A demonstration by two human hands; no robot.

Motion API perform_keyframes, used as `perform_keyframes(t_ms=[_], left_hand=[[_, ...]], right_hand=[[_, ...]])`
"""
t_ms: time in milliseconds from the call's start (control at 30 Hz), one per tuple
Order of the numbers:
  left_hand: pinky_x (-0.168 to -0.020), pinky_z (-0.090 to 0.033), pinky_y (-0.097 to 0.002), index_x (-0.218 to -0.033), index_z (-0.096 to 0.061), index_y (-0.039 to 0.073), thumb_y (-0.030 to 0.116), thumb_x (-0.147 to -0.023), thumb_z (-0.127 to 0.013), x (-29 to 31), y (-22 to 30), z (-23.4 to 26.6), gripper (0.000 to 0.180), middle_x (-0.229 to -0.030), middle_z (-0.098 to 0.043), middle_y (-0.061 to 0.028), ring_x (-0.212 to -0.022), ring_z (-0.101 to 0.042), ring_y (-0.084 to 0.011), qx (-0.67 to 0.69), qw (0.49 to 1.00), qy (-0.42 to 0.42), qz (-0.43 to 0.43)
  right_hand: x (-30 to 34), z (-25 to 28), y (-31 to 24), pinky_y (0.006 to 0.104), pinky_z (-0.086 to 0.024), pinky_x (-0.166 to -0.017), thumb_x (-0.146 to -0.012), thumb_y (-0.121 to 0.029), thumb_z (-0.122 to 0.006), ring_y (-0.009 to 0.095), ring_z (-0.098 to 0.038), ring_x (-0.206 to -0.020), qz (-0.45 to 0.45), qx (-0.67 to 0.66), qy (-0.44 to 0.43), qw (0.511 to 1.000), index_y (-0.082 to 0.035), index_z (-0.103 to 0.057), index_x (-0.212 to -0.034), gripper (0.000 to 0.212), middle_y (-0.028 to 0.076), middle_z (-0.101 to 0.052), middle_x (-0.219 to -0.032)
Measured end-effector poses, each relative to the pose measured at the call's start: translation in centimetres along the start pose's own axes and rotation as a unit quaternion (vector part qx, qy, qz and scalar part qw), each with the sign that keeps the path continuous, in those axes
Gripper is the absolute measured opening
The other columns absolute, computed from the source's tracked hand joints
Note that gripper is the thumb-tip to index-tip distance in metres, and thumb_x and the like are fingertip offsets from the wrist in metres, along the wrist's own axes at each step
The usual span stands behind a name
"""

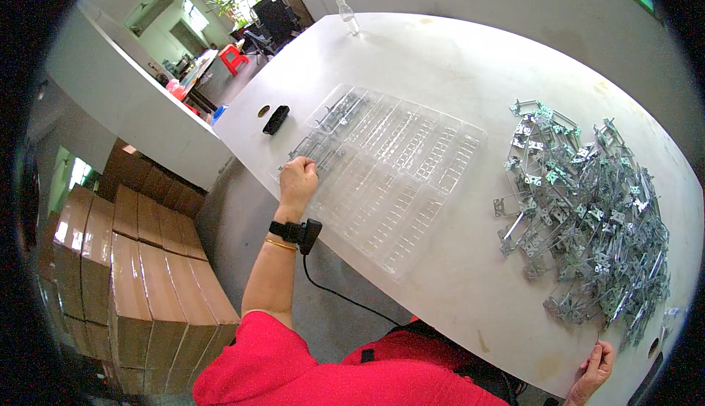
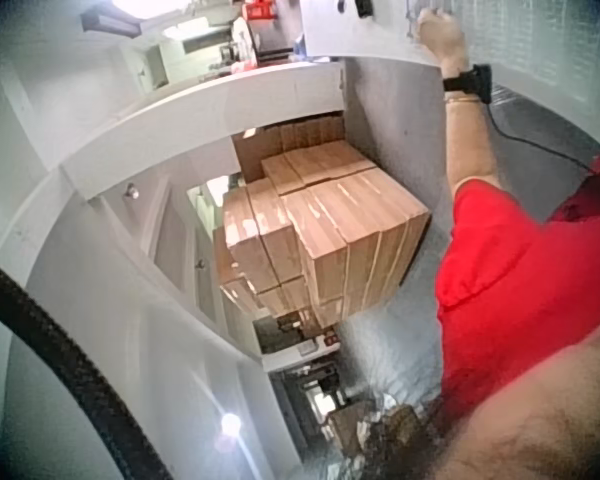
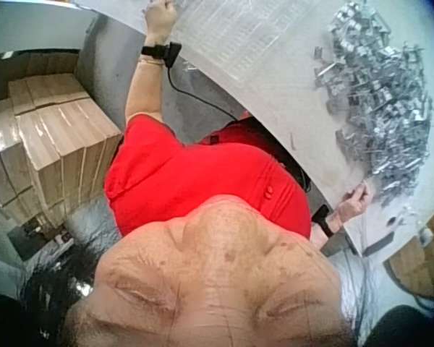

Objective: The user is assembling small metal brackets by inserting a metal pin into the bracket frame.

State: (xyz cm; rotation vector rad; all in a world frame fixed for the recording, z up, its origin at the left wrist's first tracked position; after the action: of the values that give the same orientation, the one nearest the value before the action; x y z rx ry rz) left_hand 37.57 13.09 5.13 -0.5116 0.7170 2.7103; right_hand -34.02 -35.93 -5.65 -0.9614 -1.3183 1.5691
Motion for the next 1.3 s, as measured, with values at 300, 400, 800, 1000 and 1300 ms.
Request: perform_keyframes(t_ms=[300,400,800,1000,1300], left_hand=[[-0.081,-0.058,-0.0487,-0.113,-0.070,-0.001,0.016,-0.094,-0.070,1.9,1.2,1.9,0.026,-0.096,-0.073,-0.0221,-0.088,-0.072,-0.0398,-0.046,0.995,0.067,-0.062],[-0.075,-0.055,-0.0473,-0.109,-0.066,0.001,0.015,-0.093,-0.074,4.8,6.1,4.2,0.023,-0.093,-0.069,-0.0182,-0.081,-0.069,-0.0361,0.009,0.992,0.085,-0.091],[-0.050,-0.043,-0.0458,-0.072,-0.050,0.007,0.007,-0.088,-0.080,20.6,30.2,4.9,0.034,-0.062,-0.050,-0.0144,-0.053,-0.054,-0.0366,0.405,0.848,-0.097,-0.327],[-0.049,-0.037,-0.0475,-0.071,-0.044,0.007,0.009,-0.091,-0.076,22.6,39.2,10.3,0.038,-0.062,-0.044,-0.0120,-0.052,-0.050,-0.0369,0.575,0.711,-0.153,-0.375],[-0.050,-0.033,-0.0389,-0.072,-0.043,0.006,0.011,-0.095,-0.074,18.3,44.6,17.2,0.040,-0.067,-0.046,-0.0082,-0.052,-0.047,-0.0292,0.705,0.546,-0.141,-0.429]], right_hand=[[0.7,-1.5,-1.5,0.0172,-0.032,-0.054,-0.110,-0.015,-0.063,0.000,-0.039,-0.063,-0.010,-0.001,-0.001,1.000,-0.006,-0.068,-0.115,0.012,-0.007,-0.051,-0.083],[0.5,-1.1,-1.2,0.0171,-0.032,-0.054,-0.110,-0.015,-0.063,0.000,-0.040,-0.062,-0.008,-0.008,0.000,1.000,-0.006,-0.068,-0.115,0.012,-0.007,-0.051,-0.083],[0.0,-0.7,-0.2,0.0174,-0.032,-0.054,-0.109,-0.016,-0.063,0.000,-0.040,-0.062,0.010,-0.024,0.004,1.000,-0.006,-0.068,-0.114,0.012,-0.008,-0.051,-0.081],[-0.1,-1.0,-0.8,0.0176,-0.033,-0.054,-0.109,-0.017,-0.065,0.001,-0.042,-0.061,0.015,-0.017,-0.015,1.000,-0.006,-0.068,-0.114,0.013,-0.007,-0.052,-0.080],[0.2,-3.5,-1.6,0.0190,-0.034,-0.052,-0.107,-0.018,-0.066,0.002,-0.045,-0.059,0.005,-0.042,-0.032,0.999,-0.008,-0.067,-0.111,0.011,-0.006,-0.054,-0.078]])
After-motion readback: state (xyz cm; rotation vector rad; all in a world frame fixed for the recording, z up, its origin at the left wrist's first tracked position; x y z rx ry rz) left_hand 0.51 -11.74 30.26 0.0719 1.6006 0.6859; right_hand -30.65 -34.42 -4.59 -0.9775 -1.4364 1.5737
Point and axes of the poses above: each hand's wrist, its own x-axis away from the middle knuckle, its own z-axis out of the back of the hand, y = z × x, the point moved 9 cm from there along -x, towards the middle knuckle
